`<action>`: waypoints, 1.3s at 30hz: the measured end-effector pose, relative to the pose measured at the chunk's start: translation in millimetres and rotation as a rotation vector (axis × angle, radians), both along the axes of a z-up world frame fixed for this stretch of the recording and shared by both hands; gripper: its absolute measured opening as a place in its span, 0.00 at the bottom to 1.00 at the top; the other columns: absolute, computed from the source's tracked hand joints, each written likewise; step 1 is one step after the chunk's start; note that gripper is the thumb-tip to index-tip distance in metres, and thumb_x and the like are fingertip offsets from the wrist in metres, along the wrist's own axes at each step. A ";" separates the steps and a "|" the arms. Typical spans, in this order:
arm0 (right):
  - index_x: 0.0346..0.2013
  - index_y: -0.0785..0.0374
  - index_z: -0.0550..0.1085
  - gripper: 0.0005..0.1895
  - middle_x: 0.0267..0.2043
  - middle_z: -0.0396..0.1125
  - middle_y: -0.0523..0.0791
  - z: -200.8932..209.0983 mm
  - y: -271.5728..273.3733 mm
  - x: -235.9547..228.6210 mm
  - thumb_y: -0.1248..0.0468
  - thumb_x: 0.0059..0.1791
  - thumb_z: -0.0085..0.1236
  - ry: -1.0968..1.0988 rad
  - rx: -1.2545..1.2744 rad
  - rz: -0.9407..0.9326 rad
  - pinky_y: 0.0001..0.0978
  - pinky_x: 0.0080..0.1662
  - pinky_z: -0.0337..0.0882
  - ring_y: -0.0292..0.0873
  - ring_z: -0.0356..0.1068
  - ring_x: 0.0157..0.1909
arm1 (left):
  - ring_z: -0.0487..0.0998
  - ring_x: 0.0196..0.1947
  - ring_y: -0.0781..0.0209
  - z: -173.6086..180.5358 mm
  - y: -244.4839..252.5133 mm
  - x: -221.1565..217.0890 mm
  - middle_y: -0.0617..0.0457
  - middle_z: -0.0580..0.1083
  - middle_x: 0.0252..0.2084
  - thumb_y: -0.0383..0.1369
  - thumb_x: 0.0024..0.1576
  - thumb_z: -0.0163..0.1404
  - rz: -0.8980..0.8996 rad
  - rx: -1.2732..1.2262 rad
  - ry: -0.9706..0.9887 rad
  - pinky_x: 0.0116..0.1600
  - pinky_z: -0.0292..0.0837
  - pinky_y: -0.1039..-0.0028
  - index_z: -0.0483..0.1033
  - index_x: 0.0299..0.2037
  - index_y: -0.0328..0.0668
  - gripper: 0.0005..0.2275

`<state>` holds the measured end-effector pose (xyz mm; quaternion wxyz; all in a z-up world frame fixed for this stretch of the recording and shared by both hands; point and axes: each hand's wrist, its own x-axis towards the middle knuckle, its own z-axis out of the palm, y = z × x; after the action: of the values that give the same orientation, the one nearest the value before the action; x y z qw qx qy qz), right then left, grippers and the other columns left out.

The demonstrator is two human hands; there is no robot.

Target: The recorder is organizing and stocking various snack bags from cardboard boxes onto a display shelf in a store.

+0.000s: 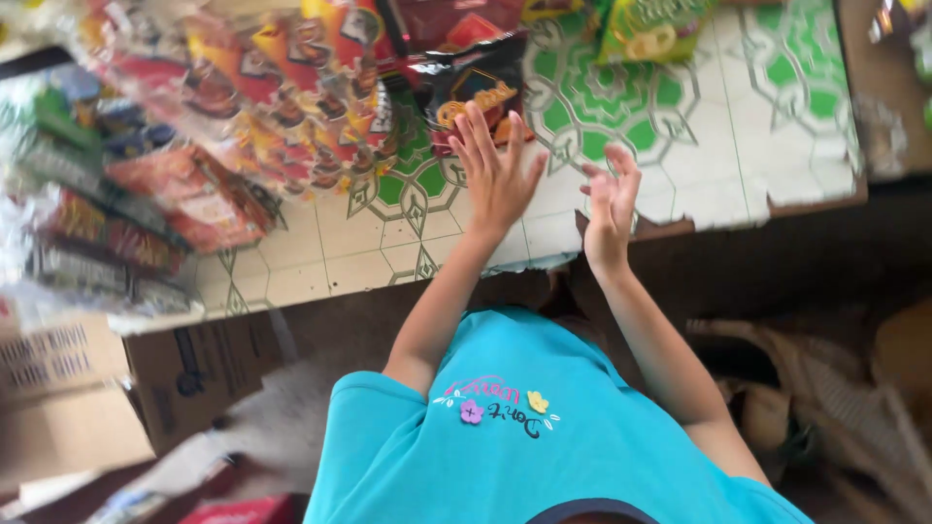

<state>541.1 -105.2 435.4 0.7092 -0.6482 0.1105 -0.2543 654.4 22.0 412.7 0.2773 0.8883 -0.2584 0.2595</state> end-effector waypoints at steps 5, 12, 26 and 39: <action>0.77 0.63 0.45 0.38 0.79 0.45 0.53 -4.9 51.8 -76.7 0.45 0.61 0.39 -0.090 0.238 -0.278 0.44 0.69 0.63 0.51 0.57 0.74 | 0.31 0.84 0.34 17.8 -7.7 -115.3 0.34 0.30 0.82 0.52 0.73 0.37 -0.667 -0.404 0.327 0.84 0.34 0.45 0.42 0.80 0.48 0.30; 0.79 0.65 0.44 0.49 0.82 0.42 0.54 -14.1 73.1 -194.0 0.32 0.56 0.26 -0.098 0.664 -0.151 0.45 0.75 0.49 0.50 0.44 0.81 | 0.42 0.83 0.35 -26.7 0.6 -176.8 0.42 0.45 0.82 0.48 0.70 0.32 -1.164 -0.179 0.519 0.83 0.36 0.50 0.55 0.77 0.50 0.26; 0.74 0.57 0.57 0.42 0.66 0.65 0.54 -204.0 214.4 -487.5 0.35 0.53 0.39 -0.185 1.337 -0.778 0.46 0.58 0.69 0.52 0.70 0.60 | 0.50 0.79 0.40 -195.1 -3.2 -283.6 0.38 0.54 0.78 0.62 0.66 0.20 -1.414 0.827 1.156 0.78 0.45 0.55 0.52 0.75 0.41 0.37; 0.76 0.57 0.52 0.45 0.77 0.49 0.51 -369.1 237.6 -687.5 0.40 0.51 0.54 0.506 1.124 -1.116 0.45 0.64 0.64 0.51 0.59 0.70 | 0.68 0.66 0.36 -270.9 50.4 -532.7 0.35 0.68 0.66 0.52 0.67 0.32 -1.449 1.334 1.014 0.68 0.62 0.56 0.66 0.68 0.39 0.29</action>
<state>-146.4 132.4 66.4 0.6505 -0.0851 0.6825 -0.3220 121.8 72.4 141.8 -0.0973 0.5014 -0.6614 -0.5492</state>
